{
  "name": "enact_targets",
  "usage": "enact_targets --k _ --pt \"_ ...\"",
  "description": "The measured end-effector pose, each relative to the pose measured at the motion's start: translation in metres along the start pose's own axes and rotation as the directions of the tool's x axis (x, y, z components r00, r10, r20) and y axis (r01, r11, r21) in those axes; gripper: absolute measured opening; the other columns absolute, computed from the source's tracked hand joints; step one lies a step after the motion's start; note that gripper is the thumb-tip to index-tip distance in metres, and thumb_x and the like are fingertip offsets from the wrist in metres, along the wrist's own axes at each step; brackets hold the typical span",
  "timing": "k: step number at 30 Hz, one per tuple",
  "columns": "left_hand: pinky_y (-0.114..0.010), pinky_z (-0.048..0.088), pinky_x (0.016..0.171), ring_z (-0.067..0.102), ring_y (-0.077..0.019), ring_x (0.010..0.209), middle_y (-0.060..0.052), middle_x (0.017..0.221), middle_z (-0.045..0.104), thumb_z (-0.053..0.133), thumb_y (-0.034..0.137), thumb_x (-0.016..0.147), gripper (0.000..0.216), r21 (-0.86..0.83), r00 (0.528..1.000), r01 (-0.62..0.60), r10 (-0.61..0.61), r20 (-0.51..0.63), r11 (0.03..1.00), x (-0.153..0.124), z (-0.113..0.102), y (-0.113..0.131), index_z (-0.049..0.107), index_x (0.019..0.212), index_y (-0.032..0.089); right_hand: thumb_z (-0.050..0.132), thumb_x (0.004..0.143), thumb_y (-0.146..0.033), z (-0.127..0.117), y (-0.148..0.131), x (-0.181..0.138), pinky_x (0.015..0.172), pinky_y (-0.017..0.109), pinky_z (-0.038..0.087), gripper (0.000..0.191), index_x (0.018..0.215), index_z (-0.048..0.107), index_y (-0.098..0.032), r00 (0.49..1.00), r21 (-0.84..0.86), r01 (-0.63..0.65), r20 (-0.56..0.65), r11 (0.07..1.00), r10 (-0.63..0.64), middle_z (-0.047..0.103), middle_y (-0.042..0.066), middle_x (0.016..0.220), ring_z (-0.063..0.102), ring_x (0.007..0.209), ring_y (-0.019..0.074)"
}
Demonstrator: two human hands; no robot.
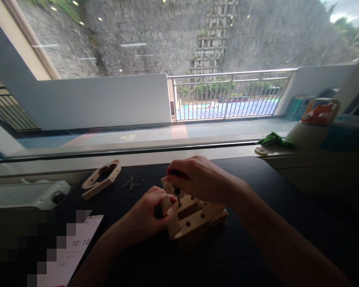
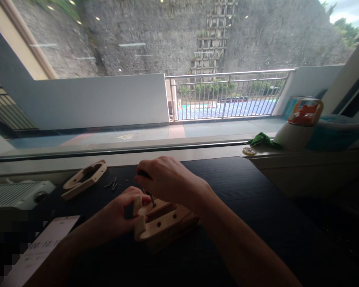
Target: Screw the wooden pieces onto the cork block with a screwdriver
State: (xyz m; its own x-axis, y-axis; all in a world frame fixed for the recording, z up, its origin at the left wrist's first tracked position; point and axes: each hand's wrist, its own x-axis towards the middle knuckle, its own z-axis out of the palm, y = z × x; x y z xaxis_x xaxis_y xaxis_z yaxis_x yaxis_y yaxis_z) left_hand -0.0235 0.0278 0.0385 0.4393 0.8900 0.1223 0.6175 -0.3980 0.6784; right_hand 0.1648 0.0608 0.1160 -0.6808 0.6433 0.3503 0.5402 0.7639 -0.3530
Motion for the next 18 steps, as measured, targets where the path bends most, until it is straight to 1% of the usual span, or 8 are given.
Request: enact_targets --k 4,7,10,14,16,18 --pt "-0.03 0.045 0.085 0.054 -0.0203 0.092 -0.004 0.09 0.06 0.063 0.032 0.074 0.024 0.01 1.0 -0.027 0.027 0.003 1.0 0.0002 0.0001 -0.0027 0.064 0.095 0.021 0.05 0.086 -0.036 0.0041 0.0015 0.0027 0.052 0.023 0.022 0.025 0.085 0.063 -0.015 0.997 -0.025 -0.067 -0.024 0.997 0.067 0.058 0.001 0.065 0.045 0.056 0.0079" --pt "-0.03 0.045 0.084 0.054 -0.0206 0.091 -0.005 0.089 0.06 0.063 0.031 0.074 0.021 0.021 0.999 -0.044 0.044 0.003 0.999 0.0005 -0.0007 -0.0025 0.064 0.092 0.02 0.049 0.086 -0.036 0.004 0.0007 0.0019 0.052 0.024 0.022 0.025 0.083 0.063 -0.015 0.997 -0.066 -0.07 -0.045 0.995 0.067 0.058 0.0 0.064 0.044 0.055 0.0081" --pt "-0.031 0.045 0.084 0.054 -0.0212 0.093 -0.005 0.092 0.059 0.062 0.032 0.074 0.018 0.037 1.0 -0.023 0.022 0.015 0.999 0.0007 -0.0018 -0.0002 0.064 0.088 0.02 0.048 0.085 -0.032 0.0002 -0.0008 -0.0012 0.053 0.024 0.023 0.022 0.083 0.064 -0.018 1.0 -0.086 -0.012 -0.026 0.996 0.009 0.059 -0.001 0.065 0.045 0.057 0.0087" --pt "-0.029 0.046 0.082 0.055 -0.0202 0.091 -0.004 0.092 0.059 0.062 0.033 0.074 0.016 0.044 1.0 0.001 -0.002 0.023 0.999 0.0002 -0.0026 0.002 0.064 0.084 0.02 0.044 0.086 -0.024 -0.0037 -0.0013 -0.0033 0.058 0.023 0.027 0.022 0.092 0.064 -0.02 0.995 -0.004 0.092 0.035 0.996 -0.092 0.063 0.0 0.075 0.05 0.065 0.0094" --pt "-0.029 0.045 0.084 0.055 -0.0205 0.093 -0.003 0.091 0.06 0.062 0.032 0.074 0.018 0.039 1.0 -0.001 0.0 0.022 0.999 -0.0002 -0.0026 0.0018 0.064 0.088 0.021 0.043 0.087 -0.023 -0.0029 -0.0001 -0.0026 0.058 0.022 0.028 0.023 0.091 0.064 -0.017 0.994 0.01 0.105 0.028 0.994 -0.106 0.064 0.001 0.075 0.05 0.066 0.0094" --pt "-0.029 0.045 0.085 0.055 -0.0206 0.094 -0.003 0.091 0.059 0.063 0.031 0.073 0.021 0.034 1.0 -0.006 0.006 0.016 0.999 -0.0005 -0.0024 0.0012 0.064 0.092 0.022 0.044 0.088 -0.025 -0.0007 0.0019 -0.0011 0.058 0.022 0.027 0.022 0.089 0.065 -0.016 0.996 0.006 0.092 0.001 0.996 -0.092 0.063 0.001 0.074 0.05 0.065 0.009"
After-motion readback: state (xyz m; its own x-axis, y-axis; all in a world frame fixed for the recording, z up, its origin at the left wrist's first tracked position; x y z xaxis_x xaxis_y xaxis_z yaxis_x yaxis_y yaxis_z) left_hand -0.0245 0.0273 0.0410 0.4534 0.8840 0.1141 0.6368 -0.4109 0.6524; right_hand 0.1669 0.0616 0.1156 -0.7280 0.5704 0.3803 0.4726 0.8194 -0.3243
